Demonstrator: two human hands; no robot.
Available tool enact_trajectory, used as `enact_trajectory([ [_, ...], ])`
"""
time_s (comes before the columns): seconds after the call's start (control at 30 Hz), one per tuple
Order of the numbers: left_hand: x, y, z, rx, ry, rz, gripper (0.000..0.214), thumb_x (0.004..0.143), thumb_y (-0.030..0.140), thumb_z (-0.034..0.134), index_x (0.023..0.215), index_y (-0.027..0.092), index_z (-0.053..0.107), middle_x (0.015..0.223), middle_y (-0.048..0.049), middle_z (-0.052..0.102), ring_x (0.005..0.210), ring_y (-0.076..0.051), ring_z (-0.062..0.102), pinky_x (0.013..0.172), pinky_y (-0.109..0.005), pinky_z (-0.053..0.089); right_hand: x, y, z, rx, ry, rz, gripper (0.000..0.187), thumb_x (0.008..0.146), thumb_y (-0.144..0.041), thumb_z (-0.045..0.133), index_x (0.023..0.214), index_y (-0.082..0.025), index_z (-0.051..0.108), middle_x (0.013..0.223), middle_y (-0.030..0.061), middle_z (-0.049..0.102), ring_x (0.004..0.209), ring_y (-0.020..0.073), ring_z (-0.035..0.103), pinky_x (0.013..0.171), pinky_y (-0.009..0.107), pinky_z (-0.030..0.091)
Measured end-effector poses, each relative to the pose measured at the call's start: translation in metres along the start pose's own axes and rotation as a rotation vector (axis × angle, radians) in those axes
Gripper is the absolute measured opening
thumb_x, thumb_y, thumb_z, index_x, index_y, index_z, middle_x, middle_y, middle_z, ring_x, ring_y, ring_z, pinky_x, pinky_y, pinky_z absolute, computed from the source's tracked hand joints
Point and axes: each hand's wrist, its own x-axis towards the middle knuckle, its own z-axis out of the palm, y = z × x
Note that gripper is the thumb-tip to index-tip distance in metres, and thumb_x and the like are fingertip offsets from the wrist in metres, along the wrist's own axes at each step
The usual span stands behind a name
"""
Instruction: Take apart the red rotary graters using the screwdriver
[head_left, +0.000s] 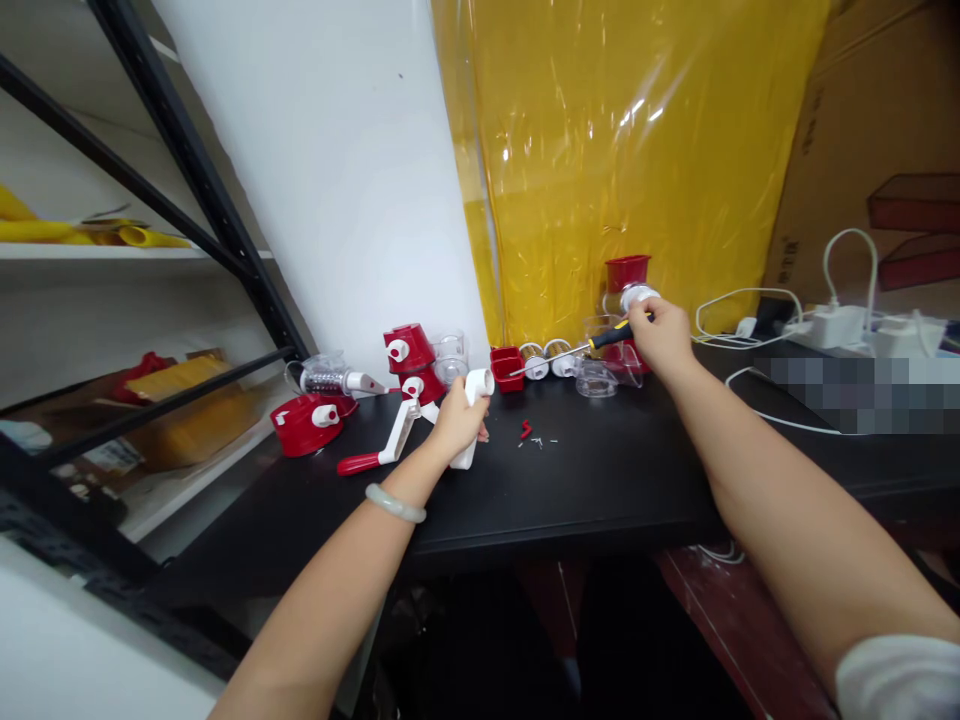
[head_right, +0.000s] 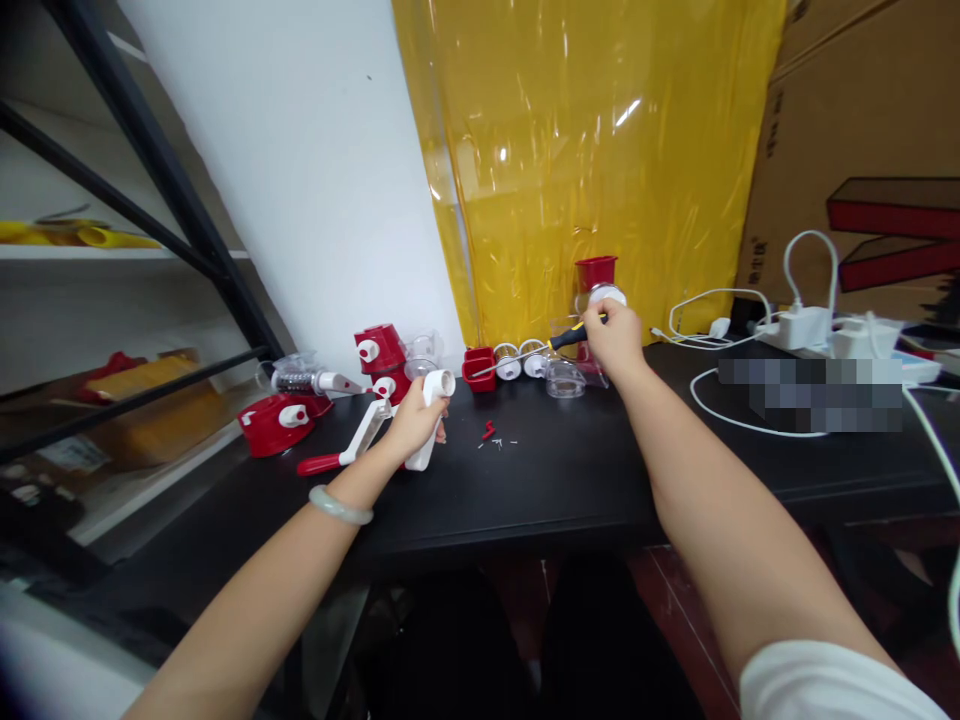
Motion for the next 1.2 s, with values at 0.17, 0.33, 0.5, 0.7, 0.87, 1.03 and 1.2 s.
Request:
enact_trajectory([
  [0.17, -0.001, 0.001, 0.000, 0.024, 0.005, 0.027, 0.032, 0.082, 0.025, 0.059, 0.109, 0.020, 0.042, 0.067, 0.0037, 0.056, 0.042, -0.013, 0.058, 0.041, -0.026, 0.050, -0.013, -0.003, 0.010, -0.162, -0.106, -0.061, 0.030, 0.085, -0.040, 0.049, 0.065, -0.020, 0.057, 0.057, 0.0028, 0.056, 0.057, 0.0176, 0.050, 0.059, 0.030, 0.034],
  [0.33, -0.002, 0.002, 0.001, 0.031, -0.001, 0.036, 0.037, 0.081, 0.028, 0.062, 0.111, 0.020, 0.042, 0.066, 0.0037, 0.057, 0.043, -0.013, 0.058, 0.044, -0.025, 0.050, -0.030, -0.004, 0.025, -0.161, -0.257, -0.081, 0.039, 0.080, -0.056, 0.058, 0.065, -0.020, 0.055, 0.063, 0.0042, 0.062, 0.063, 0.0186, 0.056, 0.064, 0.030, 0.039],
  [0.5, -0.005, 0.003, 0.002, 0.066, -0.037, 0.120, 0.034, 0.084, 0.028, 0.057, 0.113, 0.020, 0.042, 0.065, 0.0035, 0.058, 0.045, -0.015, 0.060, 0.045, -0.025, 0.050, -0.042, 0.001, 0.032, -0.069, -0.711, -0.089, 0.040, 0.065, -0.055, 0.074, 0.074, -0.020, 0.058, 0.067, 0.0002, 0.063, 0.057, 0.0136, 0.056, 0.057, 0.025, 0.041],
  [0.7, -0.012, 0.006, 0.007, 0.221, -0.060, 0.238, 0.032, 0.086, 0.026, 0.052, 0.116, 0.020, 0.043, 0.070, 0.0010, 0.063, 0.051, -0.016, 0.062, 0.058, -0.028, 0.052, -0.051, 0.001, 0.041, -0.175, -0.967, -0.321, 0.026, 0.059, -0.028, 0.082, 0.075, -0.020, 0.063, 0.065, -0.0016, 0.060, 0.059, 0.0129, 0.054, 0.056, 0.025, 0.038],
  [0.87, -0.014, 0.009, 0.008, 0.402, -0.054, 0.331, 0.035, 0.088, 0.024, 0.047, 0.122, 0.018, 0.043, 0.087, -0.0076, 0.068, 0.069, -0.021, 0.067, 0.070, -0.034, 0.053, -0.064, -0.026, 0.042, 0.119, -0.937, -0.327, 0.014, 0.075, -0.032, 0.069, 0.078, -0.019, 0.065, 0.066, 0.0001, 0.061, 0.061, 0.0131, 0.054, 0.061, 0.027, 0.041],
  [1.03, -0.018, 0.015, 0.012, 0.575, 0.023, 0.403, 0.041, 0.087, 0.022, 0.047, 0.128, 0.015, 0.040, 0.107, -0.0153, 0.066, 0.095, -0.030, 0.067, 0.082, -0.041, 0.051, -0.087, -0.049, 0.049, 0.496, -1.191, -0.075, 0.032, 0.085, -0.048, 0.057, 0.084, -0.017, 0.062, 0.066, -0.0003, 0.060, 0.060, 0.0116, 0.057, 0.057, 0.024, 0.043],
  [1.2, -0.024, 0.024, 0.017, 0.743, 0.042, 0.426, 0.045, 0.088, 0.024, 0.047, 0.131, 0.016, 0.037, 0.116, -0.0177, 0.063, 0.097, -0.034, 0.066, 0.082, -0.043, 0.051, -0.103, -0.050, 0.062, 0.643, -1.204, 0.061, 0.031, 0.086, -0.048, 0.056, 0.080, -0.018, 0.053, 0.059, -0.0042, 0.054, 0.051, 0.0084, 0.051, 0.049, 0.021, 0.039],
])
